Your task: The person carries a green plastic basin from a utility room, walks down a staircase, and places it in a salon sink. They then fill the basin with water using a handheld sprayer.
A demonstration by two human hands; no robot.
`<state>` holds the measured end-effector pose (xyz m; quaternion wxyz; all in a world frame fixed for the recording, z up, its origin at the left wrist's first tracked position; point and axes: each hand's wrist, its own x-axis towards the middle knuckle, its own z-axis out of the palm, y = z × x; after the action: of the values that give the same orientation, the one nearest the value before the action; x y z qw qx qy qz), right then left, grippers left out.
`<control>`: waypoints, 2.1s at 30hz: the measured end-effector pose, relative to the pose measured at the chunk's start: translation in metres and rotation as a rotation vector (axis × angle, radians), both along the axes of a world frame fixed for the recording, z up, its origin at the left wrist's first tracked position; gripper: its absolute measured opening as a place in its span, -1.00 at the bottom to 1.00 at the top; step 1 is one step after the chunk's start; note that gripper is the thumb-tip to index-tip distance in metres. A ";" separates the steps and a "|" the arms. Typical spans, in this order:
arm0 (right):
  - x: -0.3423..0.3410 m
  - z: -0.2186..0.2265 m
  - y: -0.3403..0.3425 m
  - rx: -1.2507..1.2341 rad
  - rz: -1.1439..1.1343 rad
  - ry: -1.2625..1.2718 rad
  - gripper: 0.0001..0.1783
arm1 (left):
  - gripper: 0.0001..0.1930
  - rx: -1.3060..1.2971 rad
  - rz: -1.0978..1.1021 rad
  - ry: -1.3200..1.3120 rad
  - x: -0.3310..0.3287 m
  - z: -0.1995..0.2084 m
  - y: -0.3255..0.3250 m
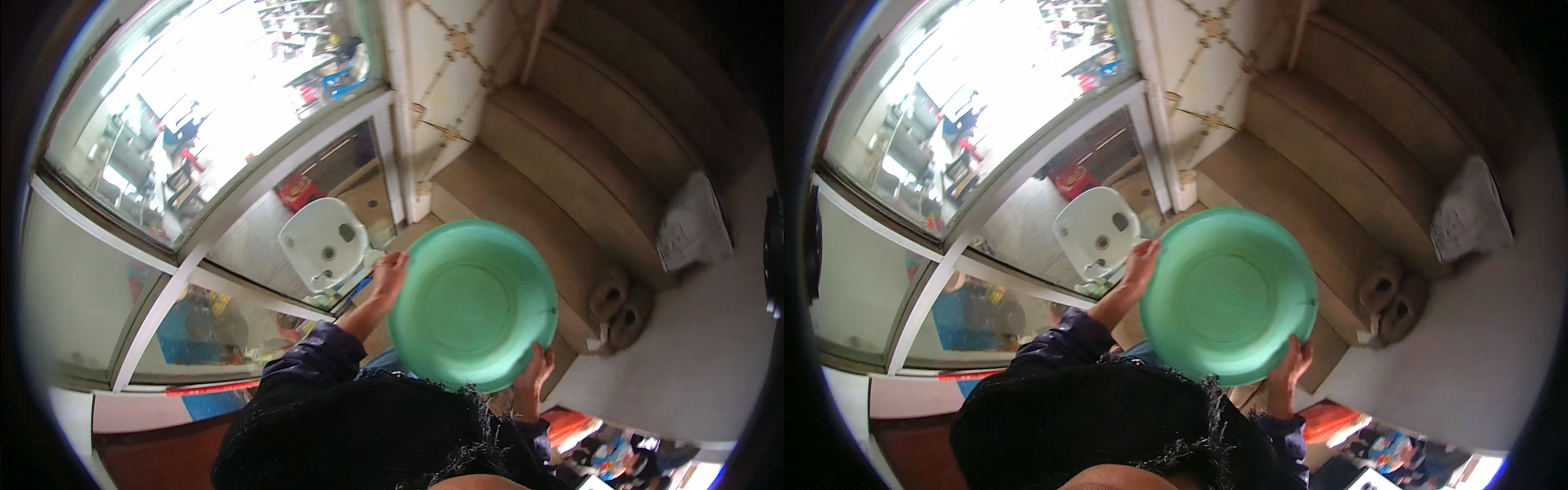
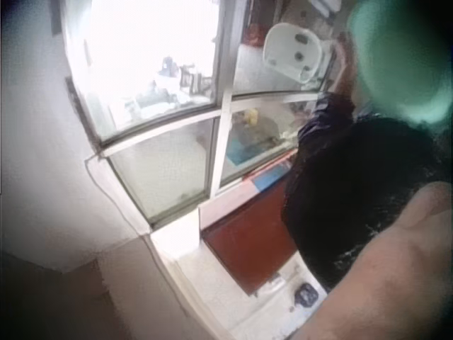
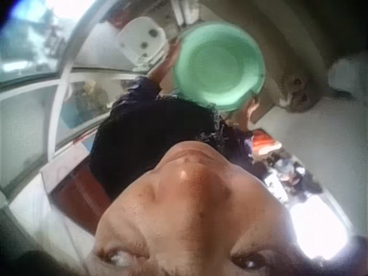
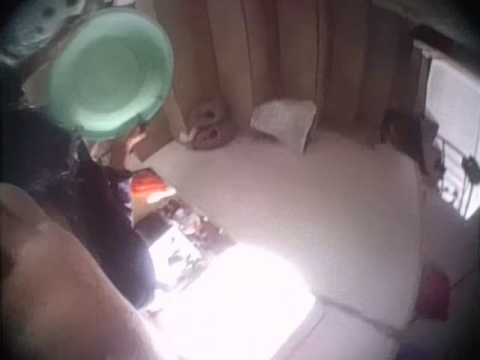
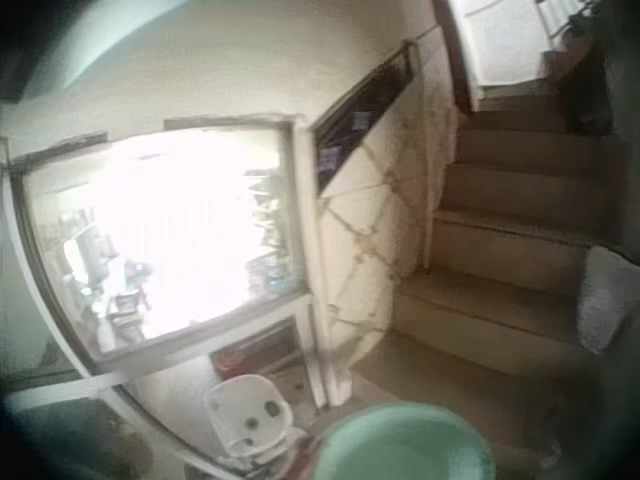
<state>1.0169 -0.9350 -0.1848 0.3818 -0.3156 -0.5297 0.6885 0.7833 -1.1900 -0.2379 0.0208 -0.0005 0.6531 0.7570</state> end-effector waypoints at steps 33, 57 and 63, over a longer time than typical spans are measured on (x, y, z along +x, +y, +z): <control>-0.052 0.202 0.075 0.270 -0.507 -0.339 -0.79 | -0.76 -0.230 -0.421 0.210 -0.094 0.241 0.124; -0.135 0.363 0.147 0.262 -0.267 -0.316 -0.78 | -0.73 0.111 -0.251 0.037 -0.142 0.405 0.152; -0.149 0.367 0.153 0.213 -0.283 -0.403 -0.75 | -0.74 0.214 -0.220 -0.022 -0.148 0.412 0.160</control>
<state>0.8674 -0.7821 0.1822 0.3923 -0.4750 -0.6153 0.4919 0.6356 -1.0304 0.1743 0.1110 0.0650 0.5646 0.8153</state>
